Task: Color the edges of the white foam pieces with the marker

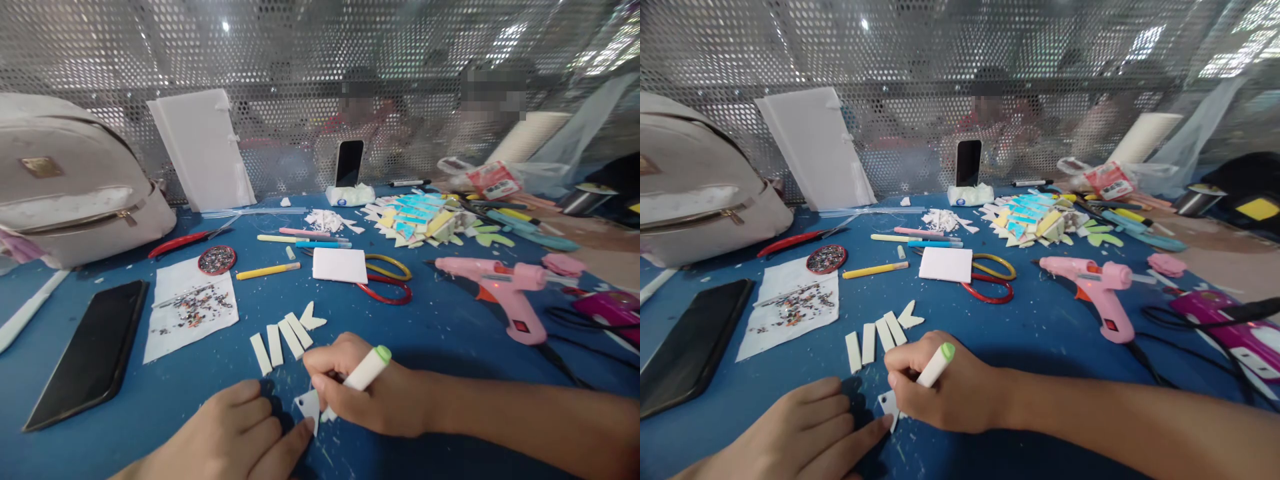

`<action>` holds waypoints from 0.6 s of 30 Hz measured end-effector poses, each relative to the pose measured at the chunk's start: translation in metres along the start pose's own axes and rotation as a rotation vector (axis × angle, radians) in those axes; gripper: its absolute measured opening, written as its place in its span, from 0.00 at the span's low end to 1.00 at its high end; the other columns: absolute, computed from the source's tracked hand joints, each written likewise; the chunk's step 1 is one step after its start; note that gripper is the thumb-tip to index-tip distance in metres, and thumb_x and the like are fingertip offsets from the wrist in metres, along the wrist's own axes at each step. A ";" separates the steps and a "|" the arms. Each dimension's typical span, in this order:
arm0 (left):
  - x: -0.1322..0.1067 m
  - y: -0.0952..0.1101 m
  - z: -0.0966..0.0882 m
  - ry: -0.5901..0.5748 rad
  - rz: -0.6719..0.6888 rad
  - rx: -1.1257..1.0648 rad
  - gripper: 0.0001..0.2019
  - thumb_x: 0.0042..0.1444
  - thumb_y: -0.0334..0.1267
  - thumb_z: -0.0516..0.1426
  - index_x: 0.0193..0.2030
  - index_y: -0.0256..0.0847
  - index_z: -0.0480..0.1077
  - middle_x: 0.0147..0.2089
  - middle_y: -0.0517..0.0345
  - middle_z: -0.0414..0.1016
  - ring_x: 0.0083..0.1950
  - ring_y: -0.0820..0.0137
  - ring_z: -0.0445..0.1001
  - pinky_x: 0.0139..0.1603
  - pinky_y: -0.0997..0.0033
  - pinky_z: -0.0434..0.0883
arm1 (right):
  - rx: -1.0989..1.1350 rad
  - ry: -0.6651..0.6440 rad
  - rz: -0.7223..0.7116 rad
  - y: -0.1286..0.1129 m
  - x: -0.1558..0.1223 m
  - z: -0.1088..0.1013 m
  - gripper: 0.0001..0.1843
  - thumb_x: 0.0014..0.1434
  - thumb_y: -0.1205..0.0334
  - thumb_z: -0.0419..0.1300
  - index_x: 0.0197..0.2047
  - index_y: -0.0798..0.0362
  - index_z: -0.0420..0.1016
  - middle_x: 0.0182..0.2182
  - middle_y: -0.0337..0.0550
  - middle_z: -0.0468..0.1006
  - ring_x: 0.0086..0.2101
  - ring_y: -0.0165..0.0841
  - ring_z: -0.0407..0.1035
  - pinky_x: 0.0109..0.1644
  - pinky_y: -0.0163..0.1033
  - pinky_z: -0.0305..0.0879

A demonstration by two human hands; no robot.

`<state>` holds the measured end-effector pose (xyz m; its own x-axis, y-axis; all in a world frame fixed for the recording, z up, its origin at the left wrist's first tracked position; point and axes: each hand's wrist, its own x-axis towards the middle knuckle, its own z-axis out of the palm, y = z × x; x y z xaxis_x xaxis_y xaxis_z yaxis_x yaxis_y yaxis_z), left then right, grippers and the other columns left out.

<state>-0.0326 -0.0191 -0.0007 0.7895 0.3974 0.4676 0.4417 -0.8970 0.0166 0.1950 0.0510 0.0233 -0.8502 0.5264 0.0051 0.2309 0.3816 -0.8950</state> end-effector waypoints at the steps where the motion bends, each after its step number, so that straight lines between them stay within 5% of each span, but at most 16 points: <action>1: -0.001 0.000 0.002 0.089 0.020 0.007 0.19 0.76 0.36 0.43 0.50 0.31 0.74 0.24 0.61 0.72 0.21 0.70 0.71 0.30 0.67 0.74 | 0.010 0.003 0.003 0.000 0.000 0.000 0.17 0.62 0.62 0.52 0.24 0.51 0.52 0.19 0.30 0.55 0.21 0.25 0.49 0.25 0.33 0.46; 3: 0.000 0.001 0.003 0.136 0.008 0.014 0.19 0.76 0.36 0.43 0.50 0.32 0.74 0.24 0.61 0.72 0.21 0.70 0.71 0.30 0.66 0.74 | 0.032 0.011 0.009 -0.001 0.000 0.000 0.16 0.63 0.61 0.52 0.24 0.51 0.52 0.19 0.30 0.55 0.22 0.25 0.50 0.25 0.33 0.47; 8: 0.003 0.001 -0.008 -0.056 -0.022 0.007 0.17 0.76 0.36 0.44 0.54 0.32 0.73 0.30 0.58 0.77 0.30 0.68 0.78 0.39 0.65 0.77 | 0.028 0.036 0.006 -0.002 0.001 -0.001 0.16 0.64 0.60 0.50 0.25 0.51 0.53 0.20 0.31 0.56 0.22 0.26 0.52 0.26 0.34 0.47; 13: 0.002 0.000 -0.008 0.013 0.025 0.019 0.18 0.75 0.36 0.44 0.52 0.31 0.74 0.27 0.60 0.75 0.25 0.70 0.75 0.36 0.66 0.77 | -0.037 0.016 -0.004 -0.001 -0.001 0.000 0.15 0.65 0.62 0.49 0.26 0.51 0.53 0.20 0.31 0.58 0.22 0.26 0.53 0.26 0.35 0.47; 18: 0.003 0.001 -0.009 -0.043 0.005 0.012 0.17 0.75 0.36 0.45 0.54 0.30 0.73 0.28 0.58 0.76 0.27 0.68 0.77 0.38 0.64 0.78 | -0.087 0.020 -0.013 -0.003 -0.002 0.000 0.15 0.68 0.61 0.47 0.28 0.51 0.53 0.21 0.33 0.61 0.23 0.27 0.54 0.28 0.36 0.47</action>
<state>-0.0336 -0.0200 0.0084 0.8094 0.4007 0.4292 0.4423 -0.8968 0.0031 0.1957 0.0492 0.0255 -0.8439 0.5359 0.0260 0.2612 0.4527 -0.8525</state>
